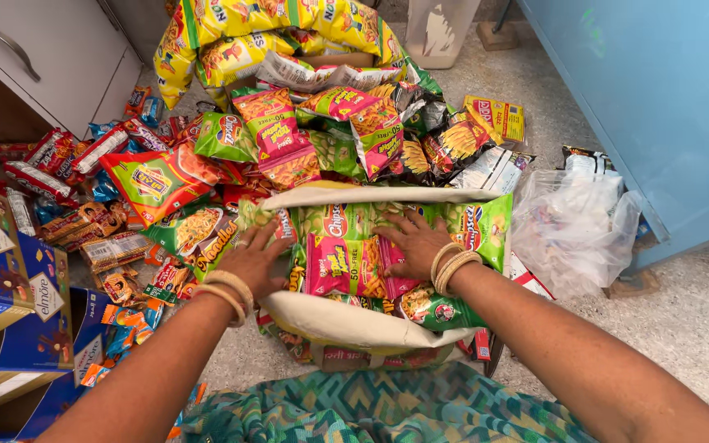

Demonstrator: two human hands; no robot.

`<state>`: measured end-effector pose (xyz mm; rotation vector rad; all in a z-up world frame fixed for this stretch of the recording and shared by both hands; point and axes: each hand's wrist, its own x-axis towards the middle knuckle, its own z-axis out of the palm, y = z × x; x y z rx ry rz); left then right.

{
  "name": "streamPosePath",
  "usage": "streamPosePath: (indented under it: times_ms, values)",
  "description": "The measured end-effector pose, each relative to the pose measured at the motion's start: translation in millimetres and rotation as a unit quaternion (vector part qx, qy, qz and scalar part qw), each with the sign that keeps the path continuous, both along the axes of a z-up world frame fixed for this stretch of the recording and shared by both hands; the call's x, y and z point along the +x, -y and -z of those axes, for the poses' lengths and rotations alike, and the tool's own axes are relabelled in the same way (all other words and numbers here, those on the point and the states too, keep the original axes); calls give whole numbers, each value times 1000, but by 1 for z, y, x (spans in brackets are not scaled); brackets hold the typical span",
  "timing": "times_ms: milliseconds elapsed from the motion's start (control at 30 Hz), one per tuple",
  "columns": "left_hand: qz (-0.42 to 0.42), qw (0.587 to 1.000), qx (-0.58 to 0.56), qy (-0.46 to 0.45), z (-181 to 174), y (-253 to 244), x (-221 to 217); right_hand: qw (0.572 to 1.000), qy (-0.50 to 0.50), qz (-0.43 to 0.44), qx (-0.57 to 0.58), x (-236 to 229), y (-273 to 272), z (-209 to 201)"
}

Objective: The person sorts snack packets from a large pile on the floor into a cloth sack. They pick up individual packets, inspect them, and place them into the sack, repeating this process for various snack types.

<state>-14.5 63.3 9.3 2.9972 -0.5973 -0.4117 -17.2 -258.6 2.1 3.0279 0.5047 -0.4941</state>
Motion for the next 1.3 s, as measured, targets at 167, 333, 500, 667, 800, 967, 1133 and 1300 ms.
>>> streamPosePath:
  times_ms: [167, 333, 500, 667, 800, 967, 1133, 1300]
  values:
    - [11, 997, -27, 75, 4, 5, -7, 999, 15, -28, -17, 12, 2, 11]
    - [47, 940, -328, 79, 16, 11, 4, 990, 97, 0, 107, 26, -3, 15]
    - [-111, 848, -509, 101, 32, 4, 31, 971, 146, -56, 182, 27, -45, 13]
    - [-342, 894, -253, 143, 59, -36, 41, 983, 53, -62, 164, 27, -70, 8]
    - [-359, 881, -296, -80, 76, -49, 51, 991, -8, -54, 118, 36, -72, 4]
    - [-351, 909, -217, 61, 70, -57, 80, 992, 10, -67, 104, 47, -75, 15]
    - [-351, 897, -215, 164, 35, -71, 96, 993, 1, -90, 69, 48, -79, 19]
    - [-351, 897, -198, 184, -6, -72, 109, 993, -13, -86, 84, 55, -76, 15]
